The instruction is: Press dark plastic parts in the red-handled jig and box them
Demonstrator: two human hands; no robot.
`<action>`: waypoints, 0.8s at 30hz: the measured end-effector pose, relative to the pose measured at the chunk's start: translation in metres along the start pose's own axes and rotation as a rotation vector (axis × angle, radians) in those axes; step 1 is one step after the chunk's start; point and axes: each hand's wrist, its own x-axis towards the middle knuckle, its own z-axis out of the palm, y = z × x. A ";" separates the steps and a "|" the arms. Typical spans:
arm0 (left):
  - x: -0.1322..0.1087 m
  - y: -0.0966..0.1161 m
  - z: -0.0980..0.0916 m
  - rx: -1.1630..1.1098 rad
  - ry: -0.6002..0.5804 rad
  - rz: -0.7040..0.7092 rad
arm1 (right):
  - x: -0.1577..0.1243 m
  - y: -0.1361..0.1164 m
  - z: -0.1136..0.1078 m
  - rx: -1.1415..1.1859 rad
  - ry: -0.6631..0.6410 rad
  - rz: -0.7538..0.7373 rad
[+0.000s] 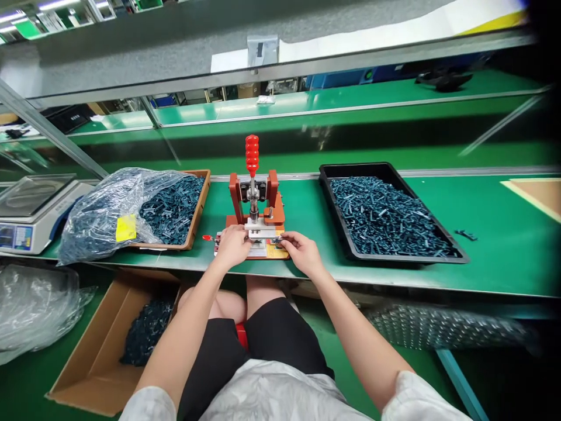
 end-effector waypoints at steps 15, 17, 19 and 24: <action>0.002 -0.006 -0.015 -0.072 -0.135 0.083 | 0.030 -0.029 0.043 -0.240 -0.202 -0.396; 0.002 -0.007 -0.013 -0.082 -0.124 0.094 | 0.031 -0.025 0.046 -0.225 -0.197 -0.372; 0.002 -0.007 -0.010 -0.084 -0.115 0.100 | 0.031 -0.022 0.046 -0.238 -0.181 -0.364; 0.001 -0.007 -0.007 -0.081 -0.089 0.085 | 0.030 -0.019 0.043 -0.292 -0.160 -0.406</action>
